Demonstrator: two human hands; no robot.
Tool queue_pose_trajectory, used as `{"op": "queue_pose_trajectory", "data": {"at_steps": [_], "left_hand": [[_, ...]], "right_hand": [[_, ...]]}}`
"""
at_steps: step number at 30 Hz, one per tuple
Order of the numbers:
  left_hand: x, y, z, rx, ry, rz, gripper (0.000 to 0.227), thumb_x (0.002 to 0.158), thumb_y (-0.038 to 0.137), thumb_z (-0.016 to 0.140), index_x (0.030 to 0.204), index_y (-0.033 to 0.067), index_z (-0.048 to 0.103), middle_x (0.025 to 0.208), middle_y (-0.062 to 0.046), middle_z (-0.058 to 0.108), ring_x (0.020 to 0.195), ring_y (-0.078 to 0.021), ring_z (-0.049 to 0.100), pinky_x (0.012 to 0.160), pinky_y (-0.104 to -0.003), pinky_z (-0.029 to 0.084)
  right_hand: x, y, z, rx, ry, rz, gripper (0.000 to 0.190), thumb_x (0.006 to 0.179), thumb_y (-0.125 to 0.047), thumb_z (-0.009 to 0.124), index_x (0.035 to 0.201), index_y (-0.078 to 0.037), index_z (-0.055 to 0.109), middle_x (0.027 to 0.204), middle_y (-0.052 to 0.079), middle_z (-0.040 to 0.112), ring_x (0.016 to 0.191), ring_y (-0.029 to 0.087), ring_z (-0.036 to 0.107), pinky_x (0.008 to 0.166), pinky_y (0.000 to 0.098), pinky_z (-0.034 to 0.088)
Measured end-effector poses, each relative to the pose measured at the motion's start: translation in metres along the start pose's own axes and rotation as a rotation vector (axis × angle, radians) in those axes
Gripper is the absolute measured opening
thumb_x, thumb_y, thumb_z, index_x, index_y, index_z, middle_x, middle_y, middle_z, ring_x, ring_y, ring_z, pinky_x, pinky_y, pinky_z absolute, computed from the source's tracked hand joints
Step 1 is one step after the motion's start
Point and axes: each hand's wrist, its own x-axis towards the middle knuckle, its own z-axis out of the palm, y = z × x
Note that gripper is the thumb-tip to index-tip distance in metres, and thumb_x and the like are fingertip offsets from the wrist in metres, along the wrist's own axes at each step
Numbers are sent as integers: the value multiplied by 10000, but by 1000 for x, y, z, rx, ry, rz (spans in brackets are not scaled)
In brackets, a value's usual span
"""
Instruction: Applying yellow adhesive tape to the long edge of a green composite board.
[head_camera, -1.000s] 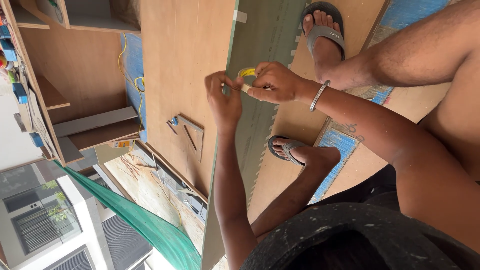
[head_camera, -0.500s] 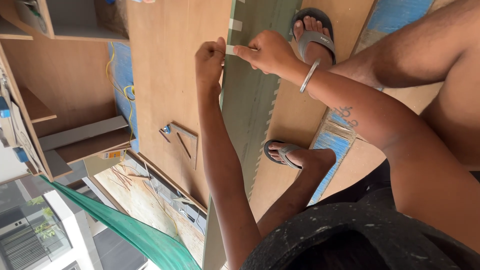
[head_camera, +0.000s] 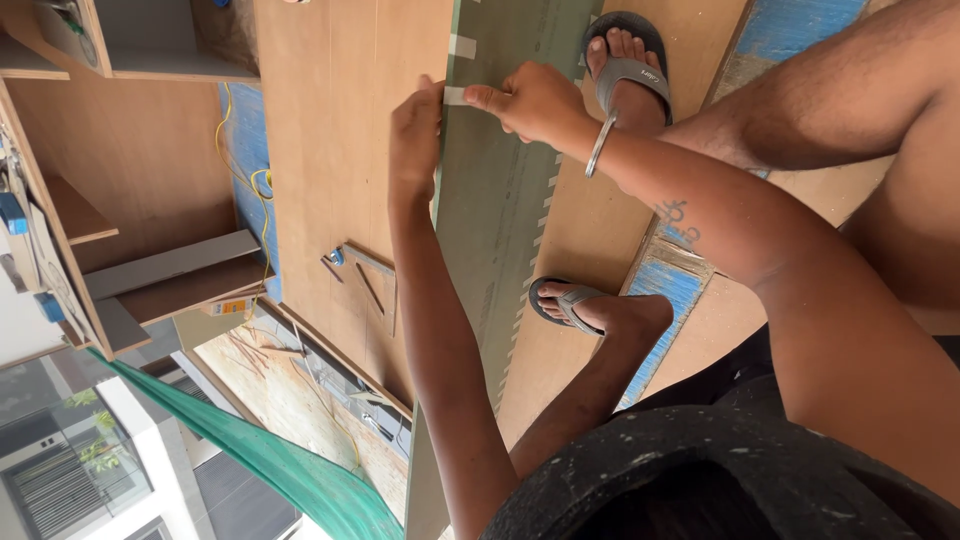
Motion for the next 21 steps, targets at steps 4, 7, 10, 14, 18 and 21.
{"op": "queue_pose_trajectory", "data": {"at_steps": [4,7,10,14,18,21], "left_hand": [[-17,32,36,680,141,227,295,1101,237,505,984,3,642,703,-132,638,593,-250,601,566,-416,464],[-11,25,41,772,193,279,309,1063,265,522,869,33,585,585,-144,612,488,-308,575,484,-445,407],[1,11,41,864,247,313,374,1022,293,626,775,29,532,552,-143,582,446,-315,568,459,-453,423],[1,6,46,943,299,331,326,1015,284,641,808,51,545,559,-151,605,483,-322,634,471,-449,476],[-2,-2,53,970,409,431,255,987,249,675,867,60,554,588,-156,623,532,-357,652,491,-471,488],[-9,17,56,966,361,217,278,935,273,728,949,47,567,652,-148,659,642,-375,677,576,-502,513]], "right_hand": [[7,6,3,180,-53,-13,653,957,-661,613,596,-118,656,434,19,549,403,115,576,445,312,444],[4,2,-3,439,-103,24,519,949,-531,680,660,-100,680,529,-39,630,391,105,501,406,321,408],[-6,-12,-12,352,-123,41,483,987,-475,623,688,-103,695,452,39,525,369,112,475,401,324,321],[6,-9,-3,338,-68,41,456,993,-339,658,690,1,666,468,38,517,385,113,443,395,307,308],[22,13,20,410,-311,548,364,955,-332,687,717,-66,614,471,-8,396,378,84,316,386,288,203],[-4,39,34,829,-246,238,217,913,-177,674,744,-44,697,586,36,628,373,85,380,370,301,248]]}}
